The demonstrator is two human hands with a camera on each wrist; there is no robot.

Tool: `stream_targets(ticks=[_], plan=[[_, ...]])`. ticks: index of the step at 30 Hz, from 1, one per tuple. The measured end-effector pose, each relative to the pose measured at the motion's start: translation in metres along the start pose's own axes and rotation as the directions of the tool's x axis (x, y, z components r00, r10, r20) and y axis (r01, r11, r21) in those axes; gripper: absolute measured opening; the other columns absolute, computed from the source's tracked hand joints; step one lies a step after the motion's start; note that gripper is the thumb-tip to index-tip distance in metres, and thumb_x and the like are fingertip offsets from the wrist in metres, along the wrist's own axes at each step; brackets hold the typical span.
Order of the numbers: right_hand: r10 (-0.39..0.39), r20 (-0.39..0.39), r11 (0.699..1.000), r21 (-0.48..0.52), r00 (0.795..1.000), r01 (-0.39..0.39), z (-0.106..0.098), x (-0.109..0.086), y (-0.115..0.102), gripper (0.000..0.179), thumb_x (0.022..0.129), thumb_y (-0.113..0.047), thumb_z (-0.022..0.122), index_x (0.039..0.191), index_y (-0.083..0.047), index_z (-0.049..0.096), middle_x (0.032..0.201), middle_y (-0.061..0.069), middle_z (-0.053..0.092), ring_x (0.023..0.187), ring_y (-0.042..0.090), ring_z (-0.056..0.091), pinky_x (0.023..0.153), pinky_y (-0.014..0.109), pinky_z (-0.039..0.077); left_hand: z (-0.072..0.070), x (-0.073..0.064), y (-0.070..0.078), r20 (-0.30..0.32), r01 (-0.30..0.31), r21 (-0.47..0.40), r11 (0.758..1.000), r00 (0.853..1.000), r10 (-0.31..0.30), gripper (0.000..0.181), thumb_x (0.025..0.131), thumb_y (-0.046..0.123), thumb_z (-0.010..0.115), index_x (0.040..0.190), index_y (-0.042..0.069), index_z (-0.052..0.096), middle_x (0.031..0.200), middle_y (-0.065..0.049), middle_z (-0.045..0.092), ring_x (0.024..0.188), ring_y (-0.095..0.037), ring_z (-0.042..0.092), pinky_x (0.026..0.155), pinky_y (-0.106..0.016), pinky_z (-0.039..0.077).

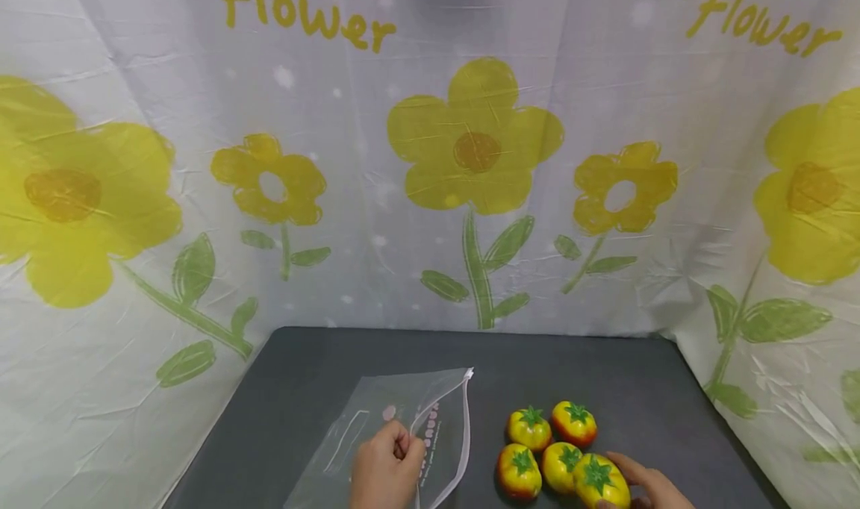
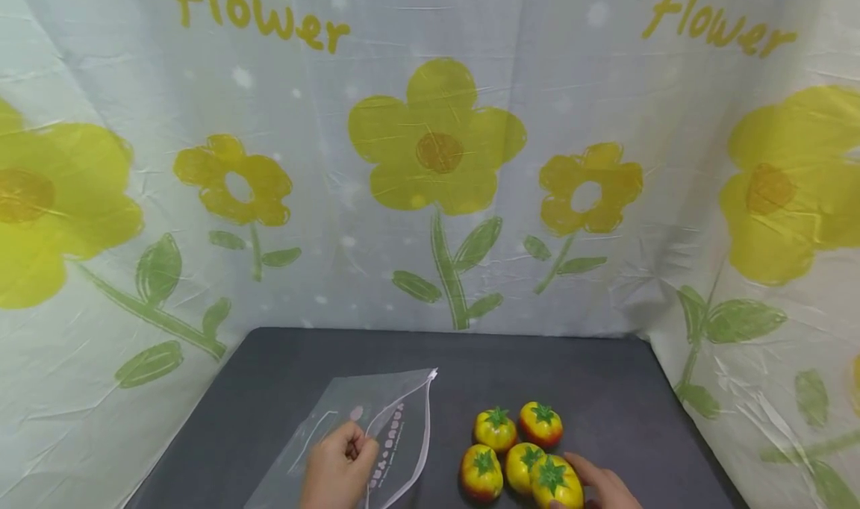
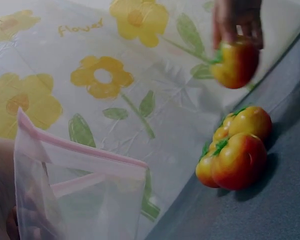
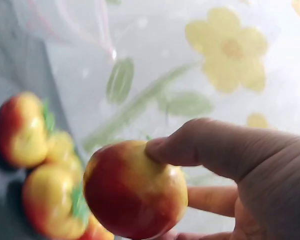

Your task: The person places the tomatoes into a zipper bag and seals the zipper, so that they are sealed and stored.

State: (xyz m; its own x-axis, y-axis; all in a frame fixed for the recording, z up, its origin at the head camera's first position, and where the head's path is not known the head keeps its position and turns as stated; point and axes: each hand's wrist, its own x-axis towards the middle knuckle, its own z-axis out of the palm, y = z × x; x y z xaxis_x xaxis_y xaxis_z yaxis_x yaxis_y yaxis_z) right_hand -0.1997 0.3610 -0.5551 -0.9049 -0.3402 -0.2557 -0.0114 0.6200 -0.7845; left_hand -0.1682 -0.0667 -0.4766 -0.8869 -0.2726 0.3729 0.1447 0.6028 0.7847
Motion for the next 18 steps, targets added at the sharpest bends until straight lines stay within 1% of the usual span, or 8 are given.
stream_targets(ticks=[2, 4, 6, 7, 10, 13, 15, 18], plan=[[0.058, -0.111, 0.998, 0.026, 0.992, -0.056, 0.010, -0.012, -0.054, 0.067, 0.094, -0.031, 0.075, 0.146, 0.001, 0.048, 0.125, 0.016, 0.062, 0.098, 0.019, 0.065, 0.075, 0.040, 0.059, 0.001, 0.000, 0.000, -0.023, -0.010, -0.001, 1.000, 1.000, 0.009, 0.033, 0.075, 0.006, 0.069, 0.062, 0.022, 0.044, 0.051, 0.019, 0.032, 0.045, -0.001, 0.031, 0.044, -0.022, 0.027], [0.088, -0.215, 0.995, 0.065, 0.973, -0.076, 0.019, -0.023, -0.104, 0.073, 0.089, -0.030, 0.080, 0.147, 0.002, 0.048, 0.123, 0.018, 0.059, 0.096, 0.026, 0.066, 0.075, 0.043, 0.059, 0.003, -0.001, -0.001, -0.053, -0.029, -0.001, 1.000, 0.998, 0.029, 0.035, 0.075, 0.005, 0.070, 0.062, 0.023, 0.043, 0.051, 0.020, 0.031, 0.045, 0.000, 0.030, 0.044, -0.022, 0.026], [0.089, -0.262, 0.994, 0.084, 0.961, -0.070, 0.025, -0.029, -0.140, 0.075, 0.087, -0.031, 0.082, 0.147, -0.001, 0.050, 0.122, 0.016, 0.057, 0.095, 0.025, 0.066, 0.075, 0.040, 0.059, 0.005, -0.001, -0.002, -0.080, -0.057, -0.012, 0.998, 0.995, 0.056, 0.037, 0.076, 0.004, 0.070, 0.061, 0.024, 0.042, 0.052, 0.021, 0.031, 0.045, 0.001, 0.030, 0.043, -0.021, 0.026], [0.045, -0.254, 0.996, 0.091, 0.966, -0.022, 0.027, -0.030, -0.153, 0.074, 0.088, -0.029, 0.081, 0.148, 0.000, 0.049, 0.123, 0.019, 0.056, 0.093, 0.025, 0.067, 0.076, 0.039, 0.059, 0.006, -0.001, -0.002, -0.093, -0.071, -0.018, 0.997, 0.993, 0.069, 0.038, 0.076, 0.004, 0.071, 0.061, 0.024, 0.042, 0.052, 0.022, 0.031, 0.045, 0.002, 0.030, 0.042, -0.020, 0.025], [-0.104, -0.221, 0.987, 0.093, 0.970, 0.128, 0.031, -0.027, -0.178, 0.069, 0.090, -0.025, 0.080, 0.147, 0.000, 0.049, 0.127, 0.022, 0.057, 0.093, 0.022, 0.067, 0.076, 0.036, 0.059, 0.008, -0.001, -0.004, -0.122, -0.112, -0.034, 0.993, 0.987, 0.107, 0.040, 0.077, 0.003, 0.072, 0.061, 0.024, 0.042, 0.053, 0.023, 0.031, 0.045, 0.004, 0.029, 0.042, -0.017, 0.025], [-0.205, -0.167, 0.967, 0.117, 0.964, 0.225, 0.039, -0.015, -0.192, 0.068, 0.091, -0.025, 0.079, 0.146, 0.001, 0.049, 0.132, 0.022, 0.057, 0.089, 0.019, 0.067, 0.077, 0.034, 0.058, 0.009, -0.002, -0.004, -0.133, -0.133, -0.042, 0.990, 0.983, 0.127, 0.042, 0.078, 0.002, 0.073, 0.061, 0.025, 0.042, 0.053, 0.023, 0.031, 0.046, 0.005, 0.029, 0.042, -0.015, 0.024], [-0.209, -0.128, 0.964, 0.139, 0.969, 0.227, 0.045, -0.006, -0.200, 0.067, 0.090, -0.027, 0.080, 0.143, 0.000, 0.050, 0.132, 0.018, 0.058, 0.088, 0.019, 0.065, 0.077, 0.033, 0.057, 0.009, -0.002, -0.004, -0.131, -0.132, -0.037, 0.991, 0.983, 0.126, 0.042, 0.078, 0.002, 0.073, 0.061, 0.025, 0.042, 0.053, 0.023, 0.031, 0.046, 0.005, 0.030, 0.042, -0.015, 0.024], [-0.182, -0.081, 0.969, 0.152, 0.980, 0.192, 0.057, 0.007, -0.211, 0.065, 0.088, -0.031, 0.082, 0.138, -0.002, 0.053, 0.128, 0.012, 0.060, 0.088, 0.022, 0.062, 0.077, 0.033, 0.057, 0.008, -0.003, -0.001, -0.112, -0.108, -0.031, 0.994, 0.988, 0.104, 0.042, 0.079, 0.002, 0.072, 0.061, 0.024, 0.042, 0.053, 0.023, 0.032, 0.045, 0.004, 0.030, 0.042, -0.016, 0.024]])
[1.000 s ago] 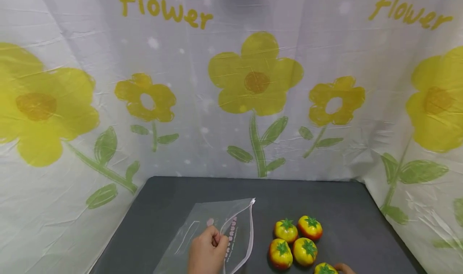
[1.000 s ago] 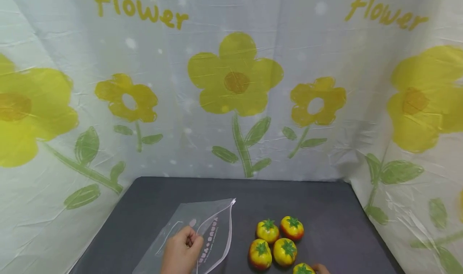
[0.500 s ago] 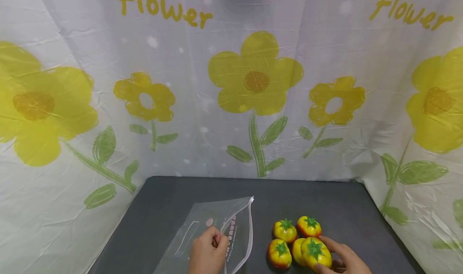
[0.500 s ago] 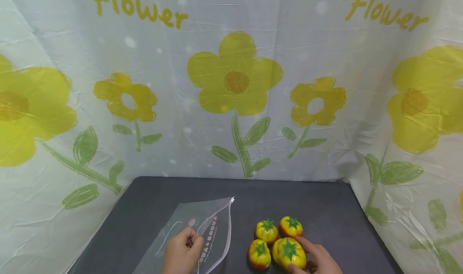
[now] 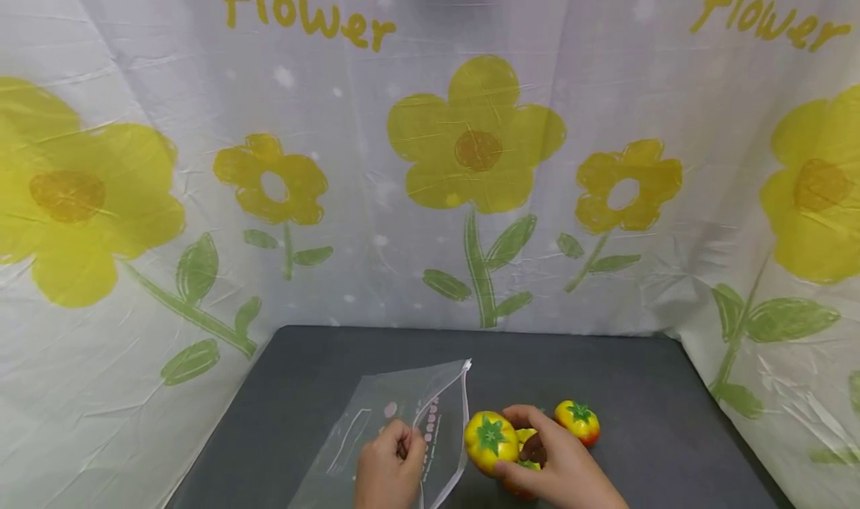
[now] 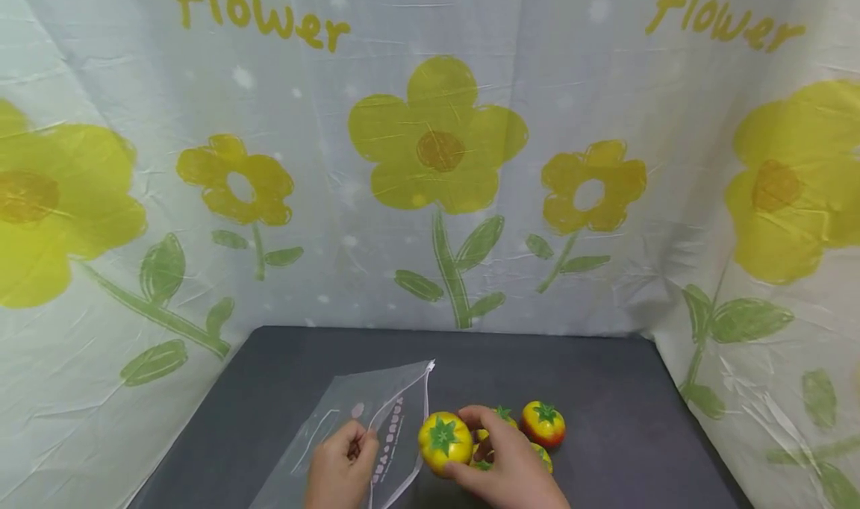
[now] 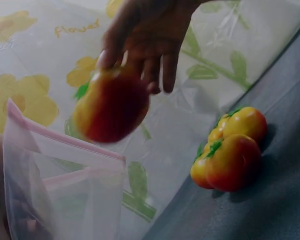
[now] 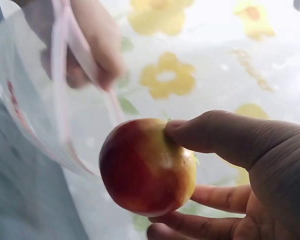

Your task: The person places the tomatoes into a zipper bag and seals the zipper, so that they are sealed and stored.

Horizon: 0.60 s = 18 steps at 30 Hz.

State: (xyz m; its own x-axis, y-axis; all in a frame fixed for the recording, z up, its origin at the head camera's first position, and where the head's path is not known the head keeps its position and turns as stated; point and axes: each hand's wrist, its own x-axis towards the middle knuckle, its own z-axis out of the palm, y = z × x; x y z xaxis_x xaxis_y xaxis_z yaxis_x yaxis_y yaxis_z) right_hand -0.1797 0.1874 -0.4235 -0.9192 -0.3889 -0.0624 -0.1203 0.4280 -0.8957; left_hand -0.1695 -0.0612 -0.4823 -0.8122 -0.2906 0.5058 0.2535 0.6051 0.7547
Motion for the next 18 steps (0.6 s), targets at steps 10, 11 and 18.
stream_targets(ticks=[10, 11, 18], plan=[[-0.069, -0.009, 0.986, -0.154, 0.998, 0.067, 0.039, 0.021, -0.009, 0.063, 0.086, -0.043, 0.081, 0.137, -0.012, 0.059, 0.115, -0.002, 0.065, 0.062, 0.013, 0.052, 0.056, 0.029, 0.048, -0.002, -0.001, 0.007, 0.024, 0.034, -0.013, 0.999, 0.999, -0.034, 0.039, 0.081, 0.002, 0.072, 0.063, 0.022, 0.044, 0.052, 0.021, 0.032, 0.045, 0.003, 0.030, 0.042, -0.017, 0.026], [-0.080, -0.022, 0.979, -0.191, 0.997, 0.074, 0.042, 0.022, -0.009, 0.064, 0.086, -0.045, 0.081, 0.137, -0.012, 0.059, 0.115, -0.001, 0.065, 0.062, 0.011, 0.051, 0.055, 0.028, 0.047, -0.002, -0.002, 0.007, 0.018, 0.022, -0.020, 1.000, 1.000, -0.021, 0.039, 0.081, 0.001, 0.072, 0.063, 0.022, 0.044, 0.053, 0.021, 0.032, 0.045, 0.004, 0.029, 0.041, -0.017, 0.025], [-0.113, -0.051, 0.926, -0.368, 0.992, 0.086, 0.050, 0.027, -0.009, 0.066, 0.085, -0.053, 0.079, 0.137, -0.017, 0.061, 0.128, 0.006, 0.064, 0.077, 0.010, 0.056, 0.061, 0.027, 0.049, -0.002, -0.002, 0.008, -0.052, -0.076, -0.072, 0.995, 0.996, 0.072, 0.041, 0.079, -0.004, 0.072, 0.065, 0.023, 0.044, 0.055, 0.023, 0.029, 0.046, 0.010, 0.024, 0.039, -0.013, 0.021]])
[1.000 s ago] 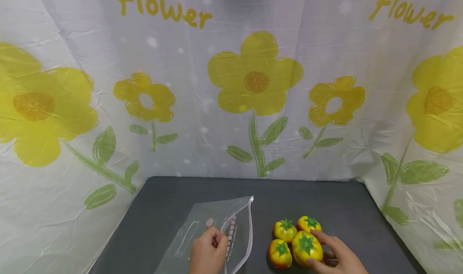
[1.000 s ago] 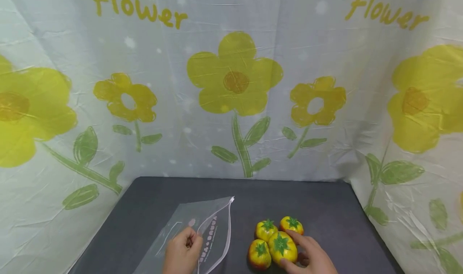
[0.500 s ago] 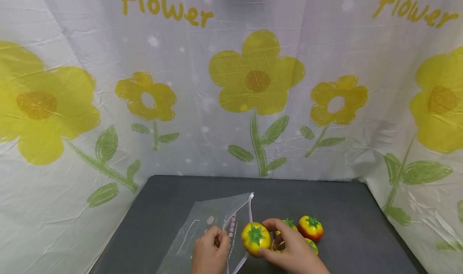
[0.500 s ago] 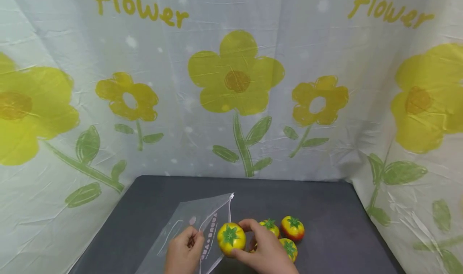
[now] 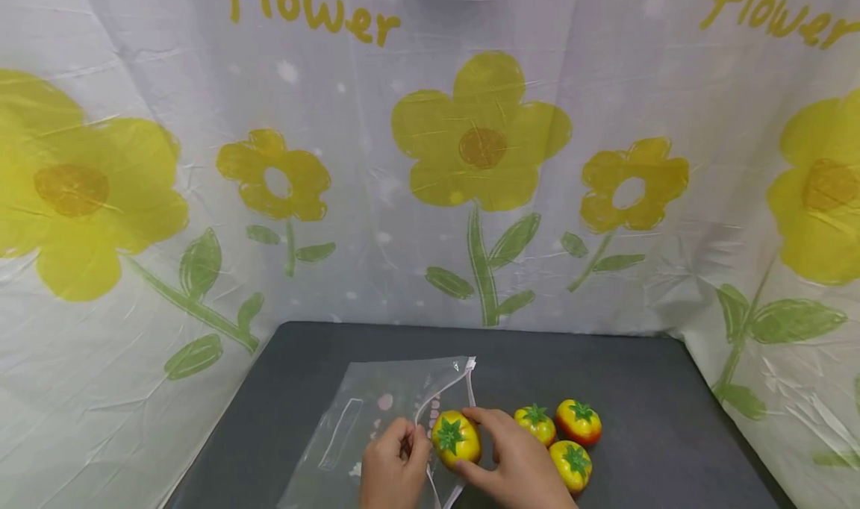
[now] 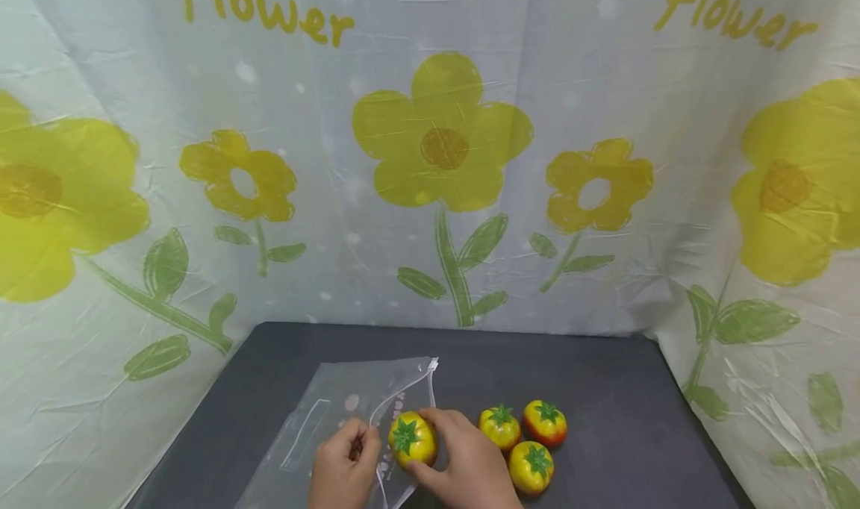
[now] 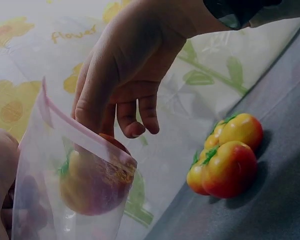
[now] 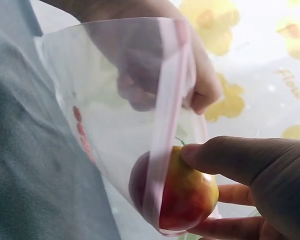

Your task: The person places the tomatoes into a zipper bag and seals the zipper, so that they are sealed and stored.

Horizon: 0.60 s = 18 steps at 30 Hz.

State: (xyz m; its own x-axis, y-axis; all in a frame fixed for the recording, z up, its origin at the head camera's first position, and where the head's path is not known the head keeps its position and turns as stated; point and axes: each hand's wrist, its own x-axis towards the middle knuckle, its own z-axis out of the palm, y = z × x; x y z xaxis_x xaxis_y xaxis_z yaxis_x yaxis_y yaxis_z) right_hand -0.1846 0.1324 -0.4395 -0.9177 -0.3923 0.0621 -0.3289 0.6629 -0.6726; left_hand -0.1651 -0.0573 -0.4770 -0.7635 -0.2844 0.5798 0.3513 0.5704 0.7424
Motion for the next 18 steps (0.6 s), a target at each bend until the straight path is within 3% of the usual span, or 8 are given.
stream_targets(ticks=[3, 7, 13, 18], plan=[[0.006, -0.012, 0.999, -0.048, 1.000, -0.006, 0.002, 0.000, -0.002, 0.068, 0.084, -0.057, 0.077, 0.137, -0.018, 0.061, 0.129, 0.005, 0.064, 0.087, 0.012, 0.060, 0.066, 0.030, 0.052, 0.001, 0.000, 0.001, -0.012, 0.004, 0.010, 1.000, 1.000, -0.004, 0.041, 0.079, -0.003, 0.072, 0.065, 0.023, 0.044, 0.055, 0.023, 0.030, 0.046, 0.010, 0.024, 0.039, -0.013, 0.021], [0.018, -0.012, 0.998, -0.059, 1.000, -0.019, 0.005, 0.001, -0.002, 0.066, 0.084, -0.059, 0.077, 0.135, -0.019, 0.062, 0.129, 0.004, 0.064, 0.087, 0.011, 0.060, 0.067, 0.030, 0.053, 0.001, 0.001, 0.001, -0.014, 0.017, 0.029, 0.999, 1.000, -0.016, 0.040, 0.079, -0.003, 0.072, 0.065, 0.024, 0.045, 0.055, 0.023, 0.031, 0.046, 0.009, 0.025, 0.040, -0.014, 0.022], [0.030, 0.021, 0.998, 0.048, 0.999, -0.031, 0.004, -0.003, 0.007, 0.062, 0.087, -0.048, 0.079, 0.137, -0.015, 0.061, 0.127, 0.008, 0.063, 0.066, 0.007, 0.051, 0.059, 0.025, 0.048, 0.002, 0.001, -0.002, -0.006, 0.030, 0.008, 1.000, 1.000, -0.030, 0.038, 0.080, -0.002, 0.072, 0.066, 0.023, 0.048, 0.056, 0.022, 0.033, 0.047, 0.005, 0.029, 0.041, -0.015, 0.026], [0.042, -0.012, 0.994, 0.102, 0.999, -0.041, -0.008, -0.018, 0.020, 0.056, 0.088, -0.040, 0.080, 0.133, -0.011, 0.063, 0.125, 0.009, 0.064, 0.070, 0.008, 0.055, 0.063, 0.026, 0.053, 0.003, 0.001, -0.003, -0.022, 0.018, 0.004, 1.000, 1.000, -0.018, 0.037, 0.077, -0.004, 0.070, 0.065, 0.023, 0.048, 0.056, 0.021, 0.034, 0.047, 0.006, 0.029, 0.041, -0.014, 0.026]])
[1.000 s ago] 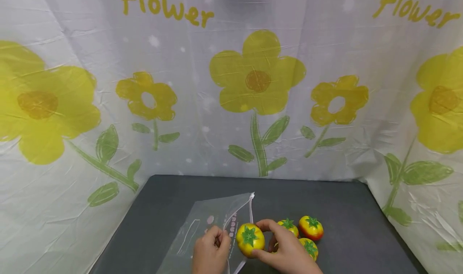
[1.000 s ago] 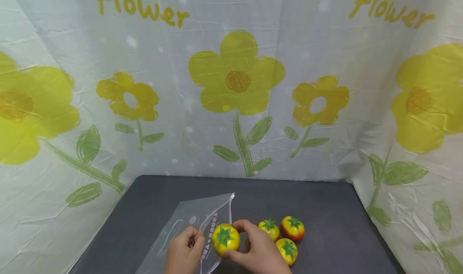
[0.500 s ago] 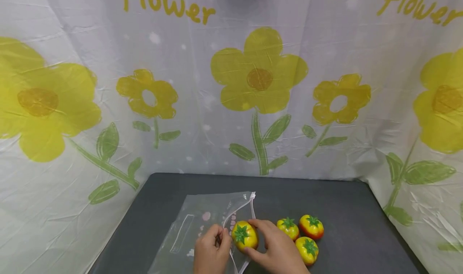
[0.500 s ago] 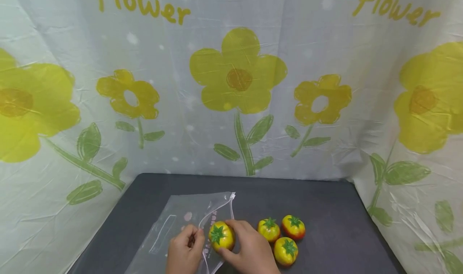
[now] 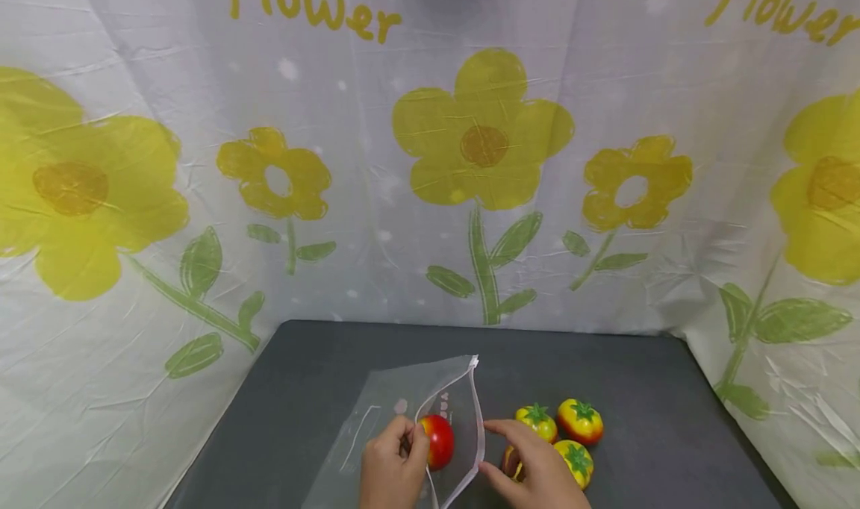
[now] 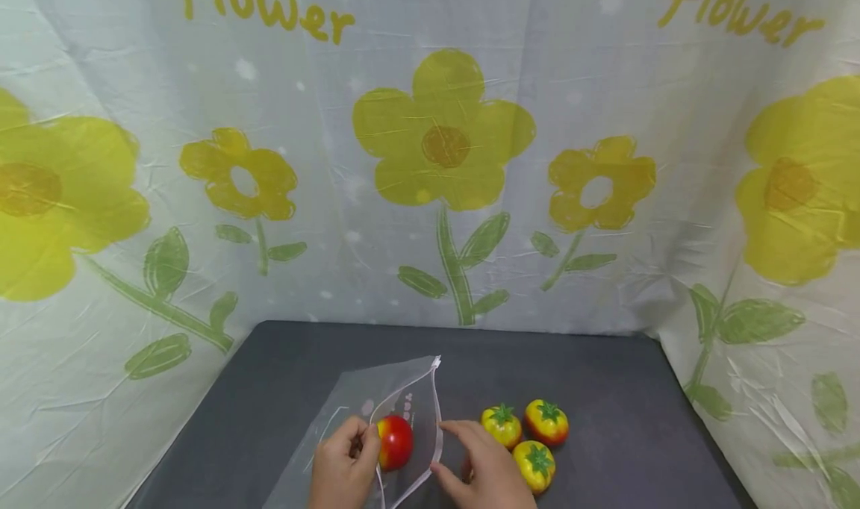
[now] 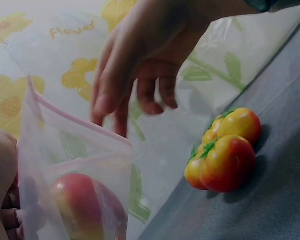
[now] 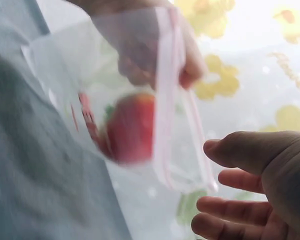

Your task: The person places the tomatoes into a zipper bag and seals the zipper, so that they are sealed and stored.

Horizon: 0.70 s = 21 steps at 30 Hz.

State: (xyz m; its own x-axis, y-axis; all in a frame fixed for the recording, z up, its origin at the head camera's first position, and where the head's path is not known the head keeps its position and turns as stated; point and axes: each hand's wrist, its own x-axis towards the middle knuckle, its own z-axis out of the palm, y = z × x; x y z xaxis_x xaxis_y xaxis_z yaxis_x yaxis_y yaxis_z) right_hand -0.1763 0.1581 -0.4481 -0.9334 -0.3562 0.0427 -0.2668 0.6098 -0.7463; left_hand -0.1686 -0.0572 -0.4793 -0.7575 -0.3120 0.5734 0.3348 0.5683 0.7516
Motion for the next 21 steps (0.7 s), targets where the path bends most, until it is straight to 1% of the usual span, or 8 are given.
stream_targets(ticks=[3, 5, 7, 10, 12, 13, 17, 21], plan=[[-0.006, -0.078, 0.999, -0.032, 0.997, 0.003, -0.012, -0.011, 0.013, 0.049, 0.088, -0.034, 0.081, 0.129, -0.011, 0.065, 0.122, 0.008, 0.065, 0.072, 0.005, 0.054, 0.064, 0.027, 0.053, 0.001, 0.000, 0.001, 0.003, 0.011, 0.007, 1.000, 1.000, -0.011, 0.037, 0.078, -0.003, 0.070, 0.065, 0.023, 0.048, 0.056, 0.021, 0.035, 0.048, 0.005, 0.030, 0.041, -0.015, 0.027], [-0.009, -0.146, 0.998, -0.069, 0.989, -0.001, -0.017, -0.018, 0.023, 0.047, 0.086, -0.029, 0.083, 0.126, -0.012, 0.066, 0.118, 0.006, 0.066, 0.069, 0.002, 0.051, 0.062, 0.027, 0.052, 0.002, 0.000, 0.001, 0.007, 0.019, 0.012, 1.000, 1.000, -0.019, 0.037, 0.079, -0.002, 0.071, 0.065, 0.023, 0.048, 0.056, 0.020, 0.036, 0.048, 0.004, 0.031, 0.041, -0.015, 0.027], [0.032, -0.212, 0.992, -0.112, 0.977, -0.057, -0.021, -0.023, 0.032, 0.046, 0.084, -0.027, 0.085, 0.124, -0.013, 0.068, 0.116, 0.004, 0.066, 0.068, 0.001, 0.051, 0.061, 0.027, 0.051, 0.003, 0.000, 0.001, 0.011, 0.024, 0.017, 1.000, 1.000, -0.024, 0.037, 0.079, -0.002, 0.071, 0.065, 0.023, 0.048, 0.056, 0.020, 0.036, 0.048, 0.004, 0.031, 0.041, -0.015, 0.028], [0.139, -0.254, 0.969, -0.167, 0.957, -0.185, -0.029, -0.028, 0.045, 0.047, 0.083, -0.027, 0.086, 0.124, -0.014, 0.069, 0.118, 0.003, 0.066, 0.072, 0.005, 0.054, 0.062, 0.029, 0.050, 0.004, -0.001, 0.001, 0.013, 0.027, 0.027, 0.999, 1.000, -0.028, 0.037, 0.078, -0.002, 0.071, 0.064, 0.022, 0.047, 0.056, 0.020, 0.036, 0.048, 0.004, 0.031, 0.041, -0.015, 0.027], [0.222, -0.251, 0.943, -0.191, 0.942, -0.273, -0.035, -0.030, 0.054, 0.049, 0.083, -0.029, 0.085, 0.126, -0.014, 0.068, 0.120, 0.004, 0.065, 0.075, 0.009, 0.057, 0.063, 0.031, 0.050, 0.005, -0.002, 0.001, 0.011, 0.030, 0.031, 0.999, 0.999, -0.030, 0.037, 0.078, -0.003, 0.071, 0.064, 0.022, 0.047, 0.056, 0.020, 0.035, 0.047, 0.005, 0.030, 0.041, -0.015, 0.027], [0.248, -0.245, 0.933, -0.200, 0.937, -0.299, -0.039, -0.031, 0.059, 0.050, 0.083, -0.029, 0.085, 0.127, -0.012, 0.068, 0.121, 0.005, 0.065, 0.077, 0.011, 0.058, 0.063, 0.032, 0.050, 0.005, -0.002, 0.001, 0.010, 0.032, 0.030, 0.999, 0.999, -0.032, 0.037, 0.078, -0.003, 0.071, 0.064, 0.022, 0.047, 0.055, 0.020, 0.035, 0.047, 0.005, 0.031, 0.041, -0.015, 0.027], [0.339, -0.195, 0.902, -0.211, 0.920, -0.377, -0.048, -0.031, 0.081, 0.058, 0.082, -0.035, 0.085, 0.128, -0.005, 0.066, 0.118, 0.014, 0.063, 0.081, 0.020, 0.064, 0.065, 0.039, 0.054, 0.006, -0.004, 0.001, 0.001, 0.037, 0.028, 0.999, 0.999, -0.037, 0.038, 0.078, -0.002, 0.072, 0.064, 0.023, 0.047, 0.055, 0.020, 0.034, 0.048, 0.005, 0.030, 0.041, -0.015, 0.026], [0.430, -0.107, 0.875, -0.196, 0.896, -0.443, -0.049, -0.030, 0.101, 0.074, 0.080, -0.047, 0.085, 0.132, 0.000, 0.061, 0.119, 0.021, 0.061, 0.084, 0.024, 0.063, 0.067, 0.044, 0.053, 0.007, -0.004, 0.000, -0.010, 0.025, 0.020, 1.000, 1.000, -0.024, 0.038, 0.076, -0.003, 0.071, 0.064, 0.023, 0.047, 0.055, 0.021, 0.033, 0.047, 0.006, 0.029, 0.041, -0.015, 0.025]])
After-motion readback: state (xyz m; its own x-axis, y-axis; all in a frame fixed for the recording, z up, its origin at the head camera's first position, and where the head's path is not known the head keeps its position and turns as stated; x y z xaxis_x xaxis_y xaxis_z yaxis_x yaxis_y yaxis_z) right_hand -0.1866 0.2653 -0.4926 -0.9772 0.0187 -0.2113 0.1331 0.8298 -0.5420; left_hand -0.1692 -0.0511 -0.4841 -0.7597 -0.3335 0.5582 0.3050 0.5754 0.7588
